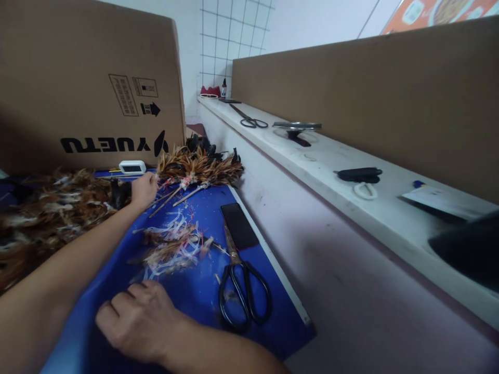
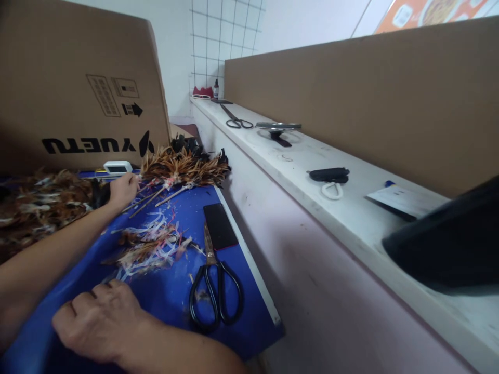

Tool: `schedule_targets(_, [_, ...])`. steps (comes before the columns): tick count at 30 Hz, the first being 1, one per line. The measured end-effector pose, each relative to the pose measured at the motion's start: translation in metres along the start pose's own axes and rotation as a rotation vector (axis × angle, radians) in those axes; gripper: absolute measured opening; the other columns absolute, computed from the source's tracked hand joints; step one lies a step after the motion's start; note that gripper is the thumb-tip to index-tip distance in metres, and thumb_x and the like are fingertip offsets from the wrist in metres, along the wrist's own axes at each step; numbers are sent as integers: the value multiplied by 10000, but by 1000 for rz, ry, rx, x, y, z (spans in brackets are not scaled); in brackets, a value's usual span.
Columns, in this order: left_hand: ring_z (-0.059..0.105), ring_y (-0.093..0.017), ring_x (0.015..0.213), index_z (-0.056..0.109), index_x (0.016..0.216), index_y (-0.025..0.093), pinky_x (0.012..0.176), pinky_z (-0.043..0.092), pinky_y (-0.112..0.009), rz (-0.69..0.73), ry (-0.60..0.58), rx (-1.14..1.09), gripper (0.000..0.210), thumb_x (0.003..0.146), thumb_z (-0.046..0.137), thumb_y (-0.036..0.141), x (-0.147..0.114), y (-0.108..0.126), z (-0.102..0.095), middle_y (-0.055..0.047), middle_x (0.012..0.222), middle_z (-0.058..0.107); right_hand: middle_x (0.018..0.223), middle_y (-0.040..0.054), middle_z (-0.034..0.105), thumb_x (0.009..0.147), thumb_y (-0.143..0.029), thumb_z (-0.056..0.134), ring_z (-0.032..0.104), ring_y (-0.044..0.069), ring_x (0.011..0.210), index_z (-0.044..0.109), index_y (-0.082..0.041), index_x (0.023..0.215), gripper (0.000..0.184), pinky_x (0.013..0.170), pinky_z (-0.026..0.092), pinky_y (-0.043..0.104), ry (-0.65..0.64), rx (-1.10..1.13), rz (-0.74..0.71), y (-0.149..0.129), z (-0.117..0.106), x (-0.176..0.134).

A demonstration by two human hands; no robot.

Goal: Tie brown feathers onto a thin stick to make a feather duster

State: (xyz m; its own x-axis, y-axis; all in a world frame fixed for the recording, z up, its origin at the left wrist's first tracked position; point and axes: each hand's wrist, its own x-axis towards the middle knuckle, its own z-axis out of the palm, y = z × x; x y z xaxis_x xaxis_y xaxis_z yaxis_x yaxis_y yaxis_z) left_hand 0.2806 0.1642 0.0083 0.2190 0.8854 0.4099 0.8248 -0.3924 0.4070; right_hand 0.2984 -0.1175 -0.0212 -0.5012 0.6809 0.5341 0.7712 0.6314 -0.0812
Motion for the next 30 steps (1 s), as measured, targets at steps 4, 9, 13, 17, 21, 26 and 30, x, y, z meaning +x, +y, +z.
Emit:
schedule_targets(4, [661, -218, 827, 637, 988, 190, 837, 477, -312, 124, -51, -35, 275, 863, 394, 212, -23, 11, -12, -54, 821, 702, 742, -13, 546, 948, -165, 388, 573, 157, 696, 530, -178, 841, 178, 559, 452, 290, 101, 27, -17, -1, -3, 1])
schedule_targets(9, [643, -219, 928, 642, 929, 199, 896, 477, -305, 261, -106, -79, 245, 818, 479, 344, -66, 10, -40, -69, 997, 691, 768, -4, 503, 953, -140, 365, 536, 154, 696, 543, -176, 858, 205, 571, 439, 282, 182, 22, -58, 0, 1, 0])
schedule_targets(13, [660, -214, 697, 638, 929, 260, 710, 518, -311, 204, -128, -99, 293, 843, 442, 460, -118, -12, -73, 2, 739, 689, 773, 7, 507, 944, -139, 387, 551, 169, 696, 536, -172, 861, 174, 582, 441, 294, 211, -11, -43, -2, 8, -1])
schedule_targets(17, [653, -207, 581, 631, 929, 356, 592, 508, -297, 118, -147, -126, 229, 812, 485, 486, -177, -42, -108, 58, 649, 676, 743, -2, 514, 943, -162, 410, 566, 153, 649, 525, -171, 854, 145, 564, 439, 290, 102, 2, -40, -9, 12, -4])
schedule_targets(21, [708, -201, 745, 648, 996, 304, 733, 546, -288, 169, -132, -68, 202, 855, 521, 374, -230, -69, -131, 27, 823, 738, 800, 0, 554, 950, -193, 440, 580, 155, 694, 548, -182, 905, 118, 618, 455, 303, 33, 28, -42, -15, 9, -6])
schedule_targets(26, [687, -192, 928, 674, 1007, 226, 857, 532, -297, 383, -71, -26, 197, 907, 506, 254, -279, -87, -144, -50, 986, 730, 823, 8, 596, 948, -180, 476, 576, 170, 766, 588, -202, 971, 117, 726, 453, 320, -17, 88, -19, -19, 9, -11])
schedule_targets(30, [666, -159, 767, 661, 1002, 189, 882, 508, -344, 450, -51, 10, 175, 918, 509, 166, -303, -98, -158, -26, 795, 717, 812, 33, 620, 940, -137, 470, 570, 188, 769, 615, -187, 1037, 181, 746, 446, 339, 10, 132, 17, -16, 14, -13])
